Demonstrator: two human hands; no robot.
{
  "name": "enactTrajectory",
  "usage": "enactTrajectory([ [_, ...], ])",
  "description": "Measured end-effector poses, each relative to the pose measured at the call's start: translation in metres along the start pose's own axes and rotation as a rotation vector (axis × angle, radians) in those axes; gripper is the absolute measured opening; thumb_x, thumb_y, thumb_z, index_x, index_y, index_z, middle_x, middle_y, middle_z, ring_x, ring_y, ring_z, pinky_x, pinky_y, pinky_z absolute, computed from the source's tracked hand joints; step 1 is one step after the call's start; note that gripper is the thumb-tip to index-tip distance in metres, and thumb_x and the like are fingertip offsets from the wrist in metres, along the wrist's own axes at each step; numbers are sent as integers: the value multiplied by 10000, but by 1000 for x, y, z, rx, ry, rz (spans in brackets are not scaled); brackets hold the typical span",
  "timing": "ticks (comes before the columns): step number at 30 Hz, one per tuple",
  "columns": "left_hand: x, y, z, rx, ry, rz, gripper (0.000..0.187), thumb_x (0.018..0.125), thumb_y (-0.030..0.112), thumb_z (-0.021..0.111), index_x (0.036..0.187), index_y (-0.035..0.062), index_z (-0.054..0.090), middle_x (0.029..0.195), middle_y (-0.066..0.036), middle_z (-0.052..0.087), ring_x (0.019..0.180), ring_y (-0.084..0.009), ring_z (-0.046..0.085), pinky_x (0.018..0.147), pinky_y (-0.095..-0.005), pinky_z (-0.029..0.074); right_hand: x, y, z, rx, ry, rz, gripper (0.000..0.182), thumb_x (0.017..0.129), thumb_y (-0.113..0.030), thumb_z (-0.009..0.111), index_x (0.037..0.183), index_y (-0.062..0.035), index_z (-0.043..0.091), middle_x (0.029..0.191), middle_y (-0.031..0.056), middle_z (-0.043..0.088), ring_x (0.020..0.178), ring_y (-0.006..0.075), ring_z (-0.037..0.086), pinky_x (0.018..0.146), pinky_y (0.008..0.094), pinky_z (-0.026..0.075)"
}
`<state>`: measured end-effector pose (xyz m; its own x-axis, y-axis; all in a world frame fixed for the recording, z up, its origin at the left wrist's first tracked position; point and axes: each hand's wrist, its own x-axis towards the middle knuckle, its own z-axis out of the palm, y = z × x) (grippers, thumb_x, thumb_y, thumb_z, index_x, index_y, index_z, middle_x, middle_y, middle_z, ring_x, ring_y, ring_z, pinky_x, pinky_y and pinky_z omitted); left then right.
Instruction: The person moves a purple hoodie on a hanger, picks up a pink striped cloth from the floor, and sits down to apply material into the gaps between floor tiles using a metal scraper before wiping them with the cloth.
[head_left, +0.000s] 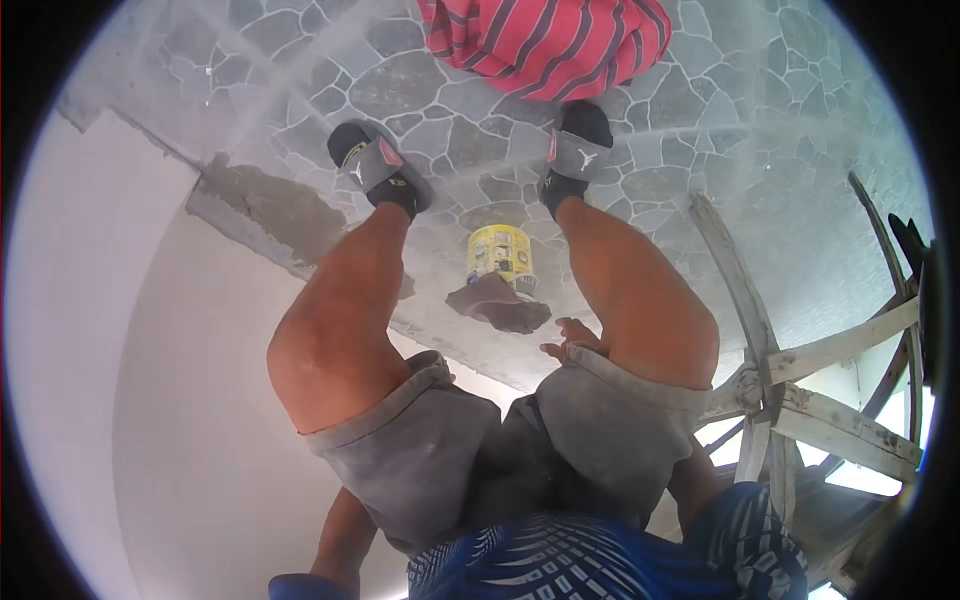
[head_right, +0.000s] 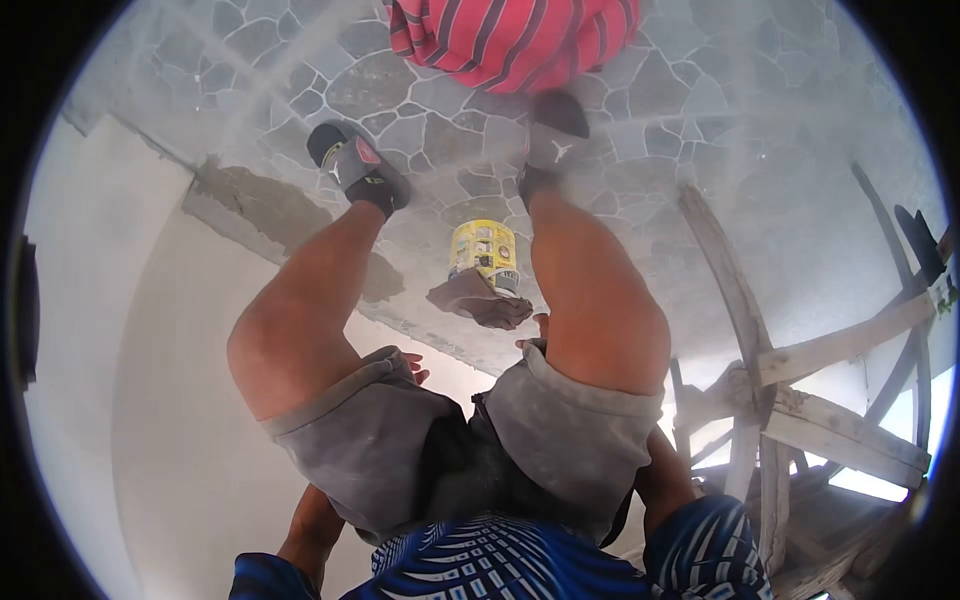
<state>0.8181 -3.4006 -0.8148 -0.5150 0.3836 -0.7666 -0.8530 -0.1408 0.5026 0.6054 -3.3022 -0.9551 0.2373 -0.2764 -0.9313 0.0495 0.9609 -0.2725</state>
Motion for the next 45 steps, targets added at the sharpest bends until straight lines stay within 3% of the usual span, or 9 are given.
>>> enactTrajectory([
  [4,42,-64,-8,178,-21,8,606,921,390,636,1409,65,479,1294,-176,593,1180,-337,580,993,-417,481,34,12,-5,-39,-38,-9,312,979,-246,563,1138,6,657,1012,87,699,951,188,688,818,343,565],
  [8,34,-147,-7,414,281,-162,654,904,413,661,1431,80,464,1317,-180,576,1221,-361,558,1046,-439,461,25,25,18,-39,-160,5,317,979,-249,566,1144,6,656,1012,88,701,954,189,687,820,346,564],
  [10,52,-170,-12,337,168,-156,822,835,429,737,1498,121,363,1439,-196,462,1300,-384,488,1057,-436,448,6,35,33,-38,-217,12,319,979,-250,568,1147,6,656,1012,88,701,955,189,687,821,347,563],
  [13,47,-184,-25,253,233,-205,788,846,422,727,1484,116,380,1423,-190,475,1278,-371,498,1047,-432,453,4,50,45,-11,-244,36,323,979,-253,570,1151,6,656,1013,89,702,957,189,687,823,348,562],
  [20,-18,-185,-79,11,974,-313,713,873,408,704,1451,103,420,1385,-174,505,1227,-341,523,1023,-422,464,-28,133,-9,35,76,221,331,979,-258,575,1161,7,655,1014,91,705,962,191,686,827,352,560],
  [24,-47,-201,-98,-160,1430,-207,671,888,400,691,1432,96,443,1363,-165,523,1198,-324,538,1009,-417,470,-65,186,-54,100,397,283,336,979,-261,578,1167,7,654,1014,92,706,964,191,686,829,355,558],
  [27,-52,-223,-104,-313,1579,-90,640,900,394,681,1418,91,460,1346,-158,536,1176,-311,548,999,-412,475,-78,205,-73,153,587,236,340,979,-263,581,1172,7,654,1015,92,707,966,192,686,831,356,557],
  [40,37,-307,-83,-845,1284,271,516,950,368,638,1357,69,534,1275,-129,592,1081,-255,595,954,-394,496,-55,221,3,152,743,-58,357,979,-273,590,1191,8,652,1017,95,711,975,194,684,838,363,553],
  [45,-13,-300,-102,-752,1372,397,474,969,358,622,1333,60,562,1248,-118,614,1045,-234,612,937,-387,503,-82,202,-20,139,879,-168,364,979,-277,594,1198,9,651,1017,97,713,979,195,684,840,366,551],
])
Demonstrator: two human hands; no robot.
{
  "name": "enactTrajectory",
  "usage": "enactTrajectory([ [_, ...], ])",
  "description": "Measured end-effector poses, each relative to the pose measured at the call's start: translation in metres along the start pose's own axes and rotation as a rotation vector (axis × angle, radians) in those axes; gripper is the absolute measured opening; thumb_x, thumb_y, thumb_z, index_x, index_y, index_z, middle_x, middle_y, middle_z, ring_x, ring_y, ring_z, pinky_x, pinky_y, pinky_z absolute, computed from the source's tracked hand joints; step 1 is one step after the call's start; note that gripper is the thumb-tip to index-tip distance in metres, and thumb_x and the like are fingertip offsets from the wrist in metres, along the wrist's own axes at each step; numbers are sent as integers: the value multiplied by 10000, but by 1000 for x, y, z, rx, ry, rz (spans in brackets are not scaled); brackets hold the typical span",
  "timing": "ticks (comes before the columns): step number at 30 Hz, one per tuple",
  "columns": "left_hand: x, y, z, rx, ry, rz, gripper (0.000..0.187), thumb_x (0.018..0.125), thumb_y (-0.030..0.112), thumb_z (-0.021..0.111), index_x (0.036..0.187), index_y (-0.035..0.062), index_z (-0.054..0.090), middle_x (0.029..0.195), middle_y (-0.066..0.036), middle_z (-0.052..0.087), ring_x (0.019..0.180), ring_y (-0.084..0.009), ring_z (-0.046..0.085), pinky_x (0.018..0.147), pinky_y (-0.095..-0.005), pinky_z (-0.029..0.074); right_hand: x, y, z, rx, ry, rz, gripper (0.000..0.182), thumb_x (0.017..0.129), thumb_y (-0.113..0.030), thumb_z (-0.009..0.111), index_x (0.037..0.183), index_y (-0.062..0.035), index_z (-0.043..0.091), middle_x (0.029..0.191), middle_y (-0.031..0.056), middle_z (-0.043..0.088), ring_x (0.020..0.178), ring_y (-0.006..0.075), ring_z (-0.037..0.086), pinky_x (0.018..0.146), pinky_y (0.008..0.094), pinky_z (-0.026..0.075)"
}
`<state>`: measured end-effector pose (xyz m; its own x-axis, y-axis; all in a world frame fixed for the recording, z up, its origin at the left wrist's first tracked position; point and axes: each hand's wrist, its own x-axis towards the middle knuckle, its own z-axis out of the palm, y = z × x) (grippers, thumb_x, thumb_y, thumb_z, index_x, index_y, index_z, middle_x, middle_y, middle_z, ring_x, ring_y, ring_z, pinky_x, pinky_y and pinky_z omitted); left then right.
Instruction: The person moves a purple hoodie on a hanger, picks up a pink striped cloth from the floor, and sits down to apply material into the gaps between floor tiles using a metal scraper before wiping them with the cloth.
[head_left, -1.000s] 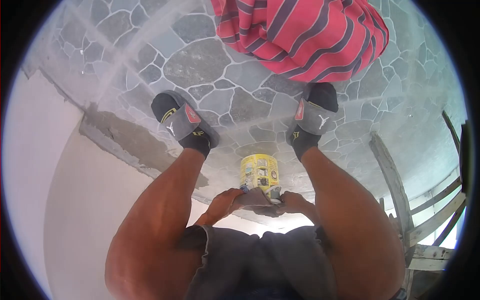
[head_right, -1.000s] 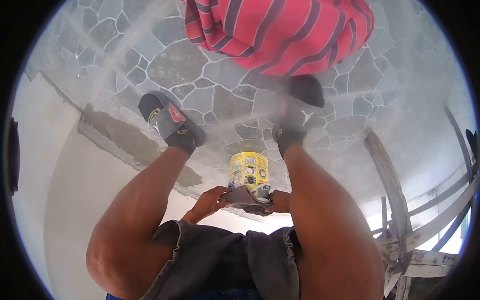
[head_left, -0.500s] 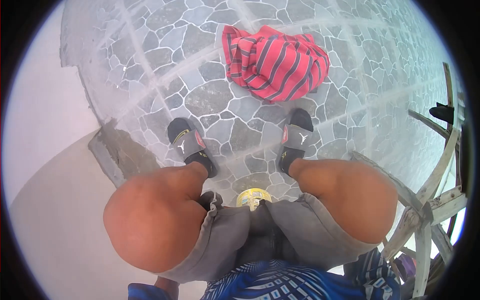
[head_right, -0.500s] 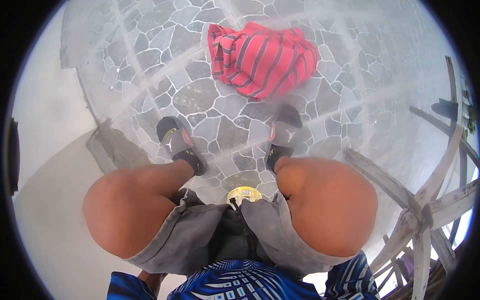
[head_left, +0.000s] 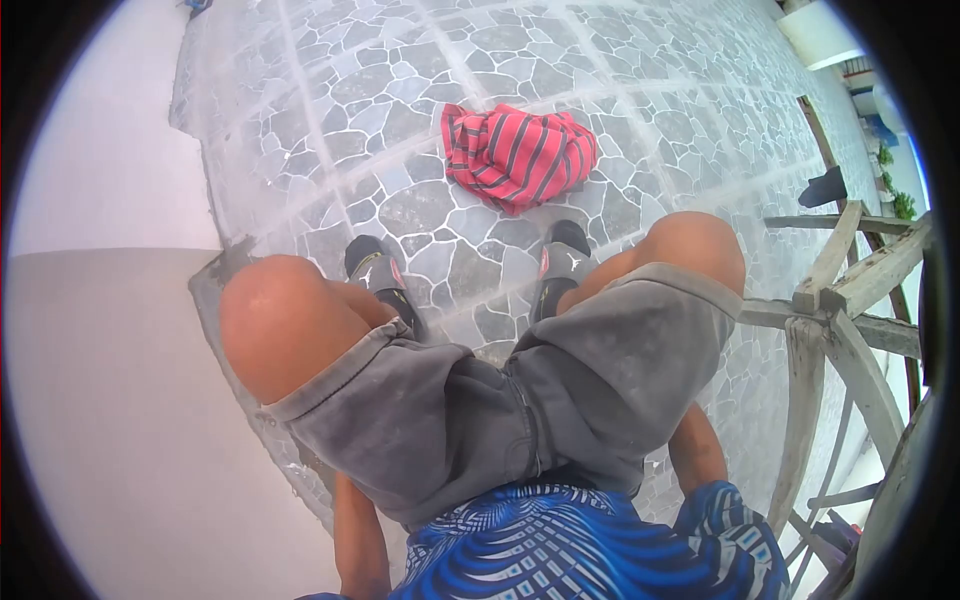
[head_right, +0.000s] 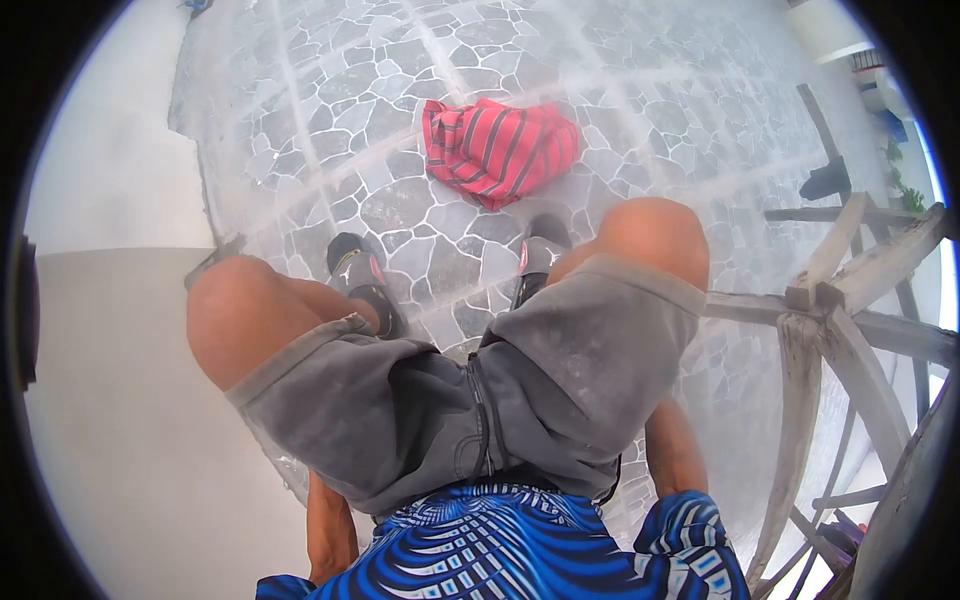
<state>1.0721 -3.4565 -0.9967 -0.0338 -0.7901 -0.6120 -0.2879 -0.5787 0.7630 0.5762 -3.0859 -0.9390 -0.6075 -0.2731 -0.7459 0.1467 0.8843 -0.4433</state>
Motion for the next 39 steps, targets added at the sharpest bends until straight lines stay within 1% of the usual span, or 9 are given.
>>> enactTrajectory([
  [8,-35,249,19,261,-115,667,418,1000,341,596,1295,46,608,1204,-100,649,986,-199,641,910,-376,516,10,-157,-96,-46,188,-406,375,980,-283,600,1210,9,650,1019,99,716,984,196,683,845,371,549],
  [10,-66,315,52,434,-151,851,400,992,309,602,1273,26,626,1180,-123,654,1003,-203,639,919,-340,499,7,-207,-117,-118,157,-613,396,978,-310,594,1200,13,655,1012,117,709,893,182,697,744,315,565],
  [16,-92,380,189,1015,-662,1240,338,961,269,606,1219,54,645,1089,-135,687,907,-213,678,822,-351,532,-21,-337,-94,-755,-46,-648,375,994,-333,570,1213,-42,658,1021,104,703,928,190,695,751,321,573],
  [18,-90,375,230,1182,-891,1175,341,957,245,592,1238,58,644,1094,-177,700,951,-278,696,844,-397,544,-16,-358,-65,-980,-54,-537,389,992,-356,559,1210,-51,662,1033,97,705,964,203,684,740,361,565],
  [19,-72,361,252,1178,-977,1169,332,959,241,588,1237,66,642,1083,-188,701,943,-299,693,844,-408,542,-6,-354,-52,-1118,3,-660,389,980,-353,581,1210,-53,668,1044,107,709,978,213,687,738,366,559],
  [24,-65,314,275,1940,-1043,890,413,895,240,671,1261,52,629,1150,-173,688,1105,-334,646,913,-445,511,37,-331,-35,-1007,-374,-478,351,983,-370,588,1196,-110,690,1011,81,715,883,196,695,721,354,565],
  [27,-55,307,283,1901,-1208,873,451,881,275,681,1265,45,628,1152,-170,694,1106,-337,646,931,-451,505,53,-331,-37,-1106,-392,-398,408,973,-364,595,1244,-67,664,1077,130,717,919,212,717,755,357,590],
  [30,-38,308,291,1826,-1128,981,451,893,291,662,1259,29,626,1169,-188,687,1122,-340,640,942,-453,501,66,-327,-42,-1097,-356,-449,401,977,-349,588,1248,-62,663,1051,134,719,919,212,715,749,356,592],
  [39,-43,318,292,1850,-1108,875,471,906,288,638,1310,49,601,1226,-176,669,1178,-341,614,983,-451,488,55,-322,-40,-933,-413,-398,395,980,-323,577,1265,-61,656,1047,149,719,932,220,711,773,358,596],
])
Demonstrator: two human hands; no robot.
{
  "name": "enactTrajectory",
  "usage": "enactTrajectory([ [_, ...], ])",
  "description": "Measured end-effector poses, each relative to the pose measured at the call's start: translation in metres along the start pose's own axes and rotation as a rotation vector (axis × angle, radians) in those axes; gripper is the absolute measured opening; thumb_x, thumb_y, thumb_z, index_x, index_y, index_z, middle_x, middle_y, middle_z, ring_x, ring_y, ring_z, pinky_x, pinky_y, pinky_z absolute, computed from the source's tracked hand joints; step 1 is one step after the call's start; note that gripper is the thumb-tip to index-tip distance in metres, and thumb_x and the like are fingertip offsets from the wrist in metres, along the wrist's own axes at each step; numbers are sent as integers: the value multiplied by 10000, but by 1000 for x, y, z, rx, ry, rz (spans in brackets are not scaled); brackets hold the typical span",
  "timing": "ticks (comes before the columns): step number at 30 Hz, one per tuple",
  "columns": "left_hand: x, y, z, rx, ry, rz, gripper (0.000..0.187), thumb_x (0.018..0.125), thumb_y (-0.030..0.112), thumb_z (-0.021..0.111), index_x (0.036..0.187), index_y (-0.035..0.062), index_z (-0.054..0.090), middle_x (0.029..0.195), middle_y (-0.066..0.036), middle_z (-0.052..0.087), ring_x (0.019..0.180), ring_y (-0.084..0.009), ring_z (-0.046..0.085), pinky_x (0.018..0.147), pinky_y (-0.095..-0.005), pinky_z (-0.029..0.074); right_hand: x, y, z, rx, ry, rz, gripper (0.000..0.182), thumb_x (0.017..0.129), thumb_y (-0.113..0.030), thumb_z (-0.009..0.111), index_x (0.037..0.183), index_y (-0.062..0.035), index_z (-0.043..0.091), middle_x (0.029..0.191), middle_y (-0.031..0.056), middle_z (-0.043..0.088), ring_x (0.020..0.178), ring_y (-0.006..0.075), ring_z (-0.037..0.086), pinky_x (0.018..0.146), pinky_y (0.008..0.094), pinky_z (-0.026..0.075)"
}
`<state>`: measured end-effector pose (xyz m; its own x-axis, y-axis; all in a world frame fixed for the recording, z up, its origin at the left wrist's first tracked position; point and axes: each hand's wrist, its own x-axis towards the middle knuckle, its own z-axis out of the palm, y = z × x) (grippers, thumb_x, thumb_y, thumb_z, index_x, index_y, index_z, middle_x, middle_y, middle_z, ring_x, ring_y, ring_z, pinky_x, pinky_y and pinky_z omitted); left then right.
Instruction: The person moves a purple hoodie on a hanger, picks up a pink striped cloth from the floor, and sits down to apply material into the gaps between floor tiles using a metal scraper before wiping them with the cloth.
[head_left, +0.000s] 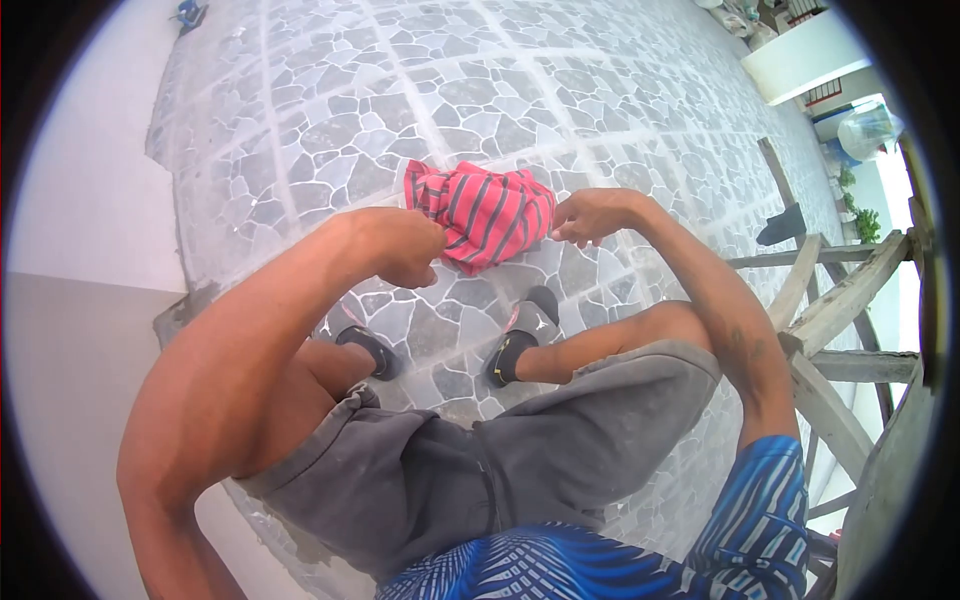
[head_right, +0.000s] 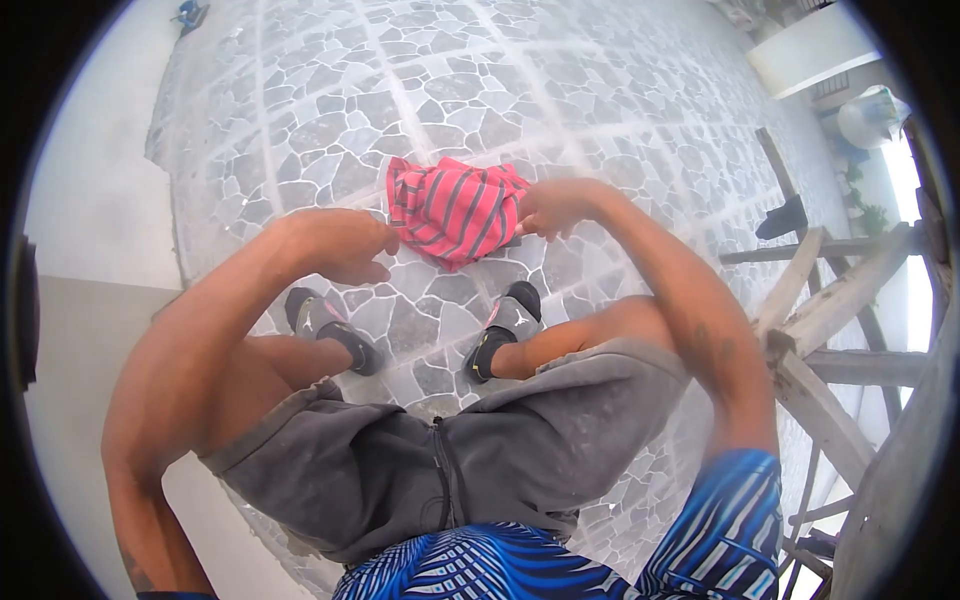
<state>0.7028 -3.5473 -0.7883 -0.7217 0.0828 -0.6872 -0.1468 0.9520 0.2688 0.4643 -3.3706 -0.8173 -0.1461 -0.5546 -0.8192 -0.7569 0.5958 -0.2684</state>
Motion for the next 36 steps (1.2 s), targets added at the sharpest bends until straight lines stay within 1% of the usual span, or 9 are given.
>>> enactTrajectory([
  [3,1,0,1,11,-9,-6,482,909,303,638,1323,61,597,1247,-165,663,1195,-336,606,994,-454,484,-1,-3,-2,-46,0,1,392,980,-310,575,1273,-62,653,1055,150,719,940,222,710,776,360,597],
  [6,3,1,0,6,-25,-14,481,911,305,636,1321,56,601,1243,-170,663,1194,-335,607,995,-452,483,5,3,-1,-24,-4,-11,396,978,-305,574,1280,-60,649,1067,155,719,949,225,712,780,360,597],
  [9,5,5,-3,-7,-19,-5,475,913,298,635,1320,53,606,1253,-178,659,1199,-339,605,1000,-452,480,6,4,-1,3,14,-22,396,981,-304,566,1279,-57,648,1075,157,718,959,226,713,781,359,597],
  [15,11,11,-7,-4,-15,16,465,914,258,643,1330,53,605,1270,-186,654,1209,-344,601,1005,-442,478,6,5,-2,-43,-3,-22,408,982,-311,557,1291,-56,638,1068,156,718,950,225,715,778,355,595],
  [18,13,11,-7,3,1,38,457,913,244,648,1330,62,609,1261,-176,660,1203,-337,605,1000,-439,481,6,11,1,-27,24,-22,360,989,-328,580,1225,-71,671,947,111,724,844,193,708,728,342,591],
  [24,22,4,-5,-11,13,77,446,914,239,645,1329,79,611,1257,-171,661,1192,-338,608,994,-440,481,4,19,5,-22,27,-4,388,990,-315,562,1233,-27,655,922,123,726,840,216,706,734,362,586],
  [27,18,9,-8,-26,-7,36,445,915,240,642,1323,66,611,1250,-176,662,1184,-341,610,993,-442,480,-4,8,1,-60,-4,37,391,980,-333,556,1206,-31,656,974,125,730,889,205,711,757,355,564],
  [33,21,5,-5,-6,18,76,433,919,243,636,1301,41,612,1238,-177,667,1175,-340,614,988,-445,485,1,11,4,-30,5,-13,382,977,-339,567,1184,-32,661,959,117,728,867,202,710,755,360,555],
  [36,22,4,-6,-10,7,71,434,920,248,636,1302,45,612,1252,-174,662,1183,-337,612,994,-444,485,-1,6,3,-51,22,-41,373,977,-331,572,1189,-38,661,965,122,729,865,206,714,756,366,552],
])
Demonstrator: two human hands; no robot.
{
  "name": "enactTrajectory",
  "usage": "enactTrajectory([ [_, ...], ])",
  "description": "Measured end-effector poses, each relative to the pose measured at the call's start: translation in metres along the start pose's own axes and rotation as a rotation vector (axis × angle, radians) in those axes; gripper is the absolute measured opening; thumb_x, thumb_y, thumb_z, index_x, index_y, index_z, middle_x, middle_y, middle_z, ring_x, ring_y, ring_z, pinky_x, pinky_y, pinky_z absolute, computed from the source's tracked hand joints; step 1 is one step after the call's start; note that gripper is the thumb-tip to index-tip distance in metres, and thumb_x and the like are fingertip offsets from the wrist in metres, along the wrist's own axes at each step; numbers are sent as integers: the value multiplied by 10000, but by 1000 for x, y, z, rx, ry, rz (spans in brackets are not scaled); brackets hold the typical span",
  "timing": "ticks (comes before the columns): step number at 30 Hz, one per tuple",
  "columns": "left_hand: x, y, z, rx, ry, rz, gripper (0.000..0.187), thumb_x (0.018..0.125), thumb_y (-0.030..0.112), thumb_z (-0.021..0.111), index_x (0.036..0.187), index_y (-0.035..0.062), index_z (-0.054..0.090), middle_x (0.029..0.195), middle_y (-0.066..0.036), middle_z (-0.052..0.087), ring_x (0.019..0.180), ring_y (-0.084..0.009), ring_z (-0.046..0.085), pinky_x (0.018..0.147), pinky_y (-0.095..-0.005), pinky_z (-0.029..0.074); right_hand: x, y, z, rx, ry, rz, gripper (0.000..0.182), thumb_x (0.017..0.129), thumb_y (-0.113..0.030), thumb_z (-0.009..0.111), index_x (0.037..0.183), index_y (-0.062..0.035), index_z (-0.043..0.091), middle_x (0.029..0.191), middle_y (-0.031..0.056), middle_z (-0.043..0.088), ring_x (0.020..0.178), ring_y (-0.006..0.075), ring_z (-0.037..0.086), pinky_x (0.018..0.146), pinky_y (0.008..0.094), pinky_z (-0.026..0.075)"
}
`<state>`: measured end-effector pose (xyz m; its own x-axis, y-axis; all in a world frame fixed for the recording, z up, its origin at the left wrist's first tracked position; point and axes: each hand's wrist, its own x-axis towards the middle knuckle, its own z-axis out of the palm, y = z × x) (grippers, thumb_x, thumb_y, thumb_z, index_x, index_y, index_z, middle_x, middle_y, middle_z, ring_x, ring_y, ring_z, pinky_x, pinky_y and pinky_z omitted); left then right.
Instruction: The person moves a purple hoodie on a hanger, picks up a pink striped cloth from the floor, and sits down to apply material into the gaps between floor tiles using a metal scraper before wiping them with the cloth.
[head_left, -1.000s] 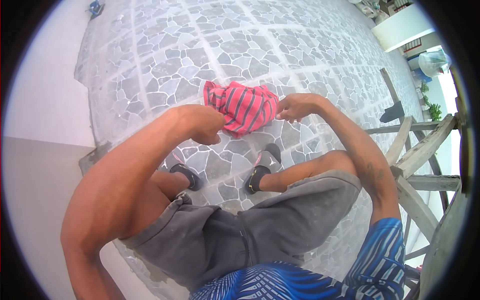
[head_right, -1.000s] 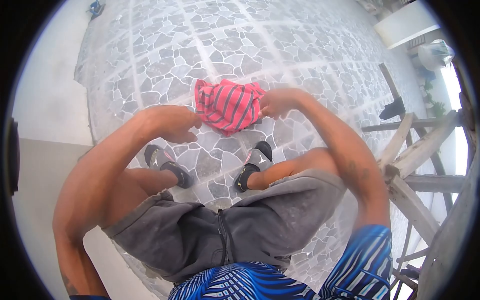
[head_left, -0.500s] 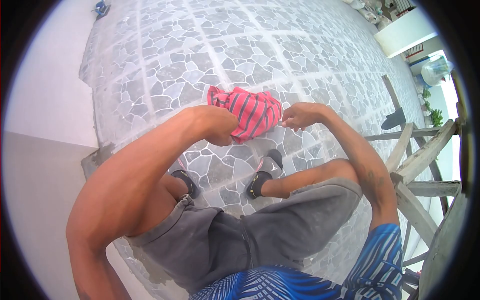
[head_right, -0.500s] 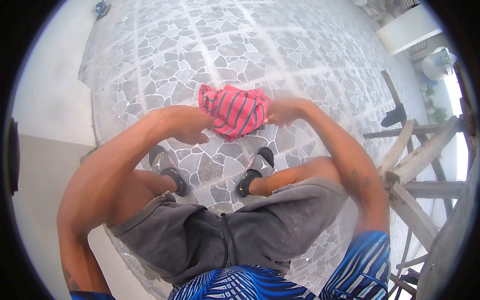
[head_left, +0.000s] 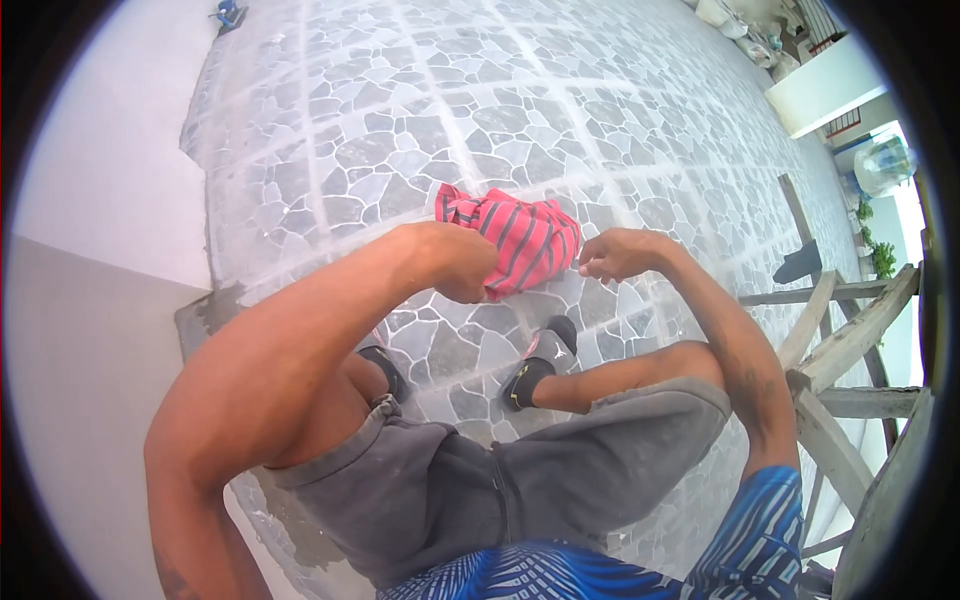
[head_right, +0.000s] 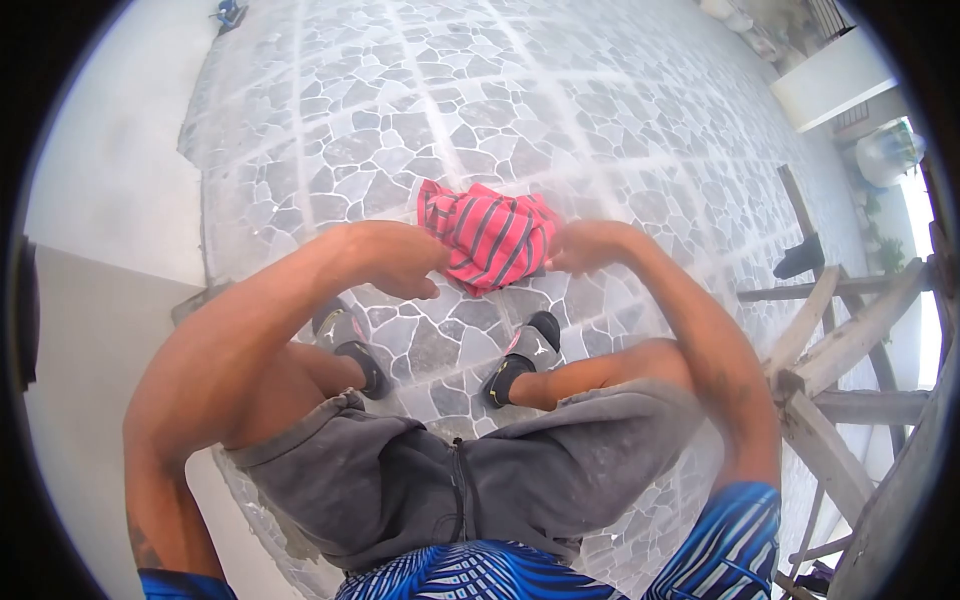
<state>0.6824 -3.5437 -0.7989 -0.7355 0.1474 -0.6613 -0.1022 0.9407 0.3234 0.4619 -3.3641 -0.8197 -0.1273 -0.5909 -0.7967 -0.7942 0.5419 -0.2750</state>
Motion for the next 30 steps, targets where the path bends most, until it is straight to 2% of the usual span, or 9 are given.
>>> enactTrajectory([
  [6,-3,-4,4,-19,14,-14,450,922,260,641,1322,57,606,1276,-167,655,1204,-330,605,1006,-439,481,-8,-18,-4,-49,-5,-24,387,977,-323,577,1233,-41,649,1017,136,730,882,216,721,773,378,558],
  [9,-7,-5,3,-24,3,-36,462,921,270,646,1324,50,601,1280,-163,654,1212,-324,602,1009,-434,480,-2,-10,0,-35,19,-45,386,963,-339,573,1257,-108,668,1003,118,724,833,208,706,771,379,550],
  [12,-7,-10,6,-14,16,-11,470,923,279,647,1327,45,598,1281,-158,655,1213,-323,603,1009,-431,480,0,-9,1,-15,28,-57,384,961,-351,579,1234,-98,674,947,118,722,810,208,704,757,386,545],
  [15,-14,-9,4,-24,14,-33,468,927,286,645,1323,41,599,1278,-162,656,1209,-327,604,1005,-431,483,3,-13,-2,-56,-38,-38,406,978,-304,576,1310,-75,610,1171,119,708,931,219,725,795,379,570],
  [18,-13,-13,7,-20,-11,-35,461,931,288,640,1322,47,601,1271,-166,658,1203,-330,608,997,-436,487,5,-14,-2,-90,-44,-26,404,976,-302,578,1316,-86,609,1193,117,703,932,217,724,797,377,573],
  [24,-18,-15,9,-16,36,-11,459,927,311,644,1302,48,616,1234,-165,674,1170,-328,625,975,-447,493,5,-14,-2,-89,-35,-78,401,972,-299,575,1303,-75,615,1175,121,701,921,212,719,784,367,573],
  [27,-14,-17,10,-2,3,-29,444,923,318,647,1276,48,634,1206,-169,684,1144,-335,636,956,-452,499,2,-20,-3,-118,-44,-37,401,973,-296,571,1301,-71,614,1161,121,698,917,211,717,776,364,573],
  [30,-11,-17,11,-17,12,-23,433,919,316,648,1256,45,644,1184,-176,690,1123,-344,644,942,-455,504,4,-11,3,-41,40,-109,427,949,-421,587,1077,-29,696,913,137,725,824,236,711,780,399,540],
])
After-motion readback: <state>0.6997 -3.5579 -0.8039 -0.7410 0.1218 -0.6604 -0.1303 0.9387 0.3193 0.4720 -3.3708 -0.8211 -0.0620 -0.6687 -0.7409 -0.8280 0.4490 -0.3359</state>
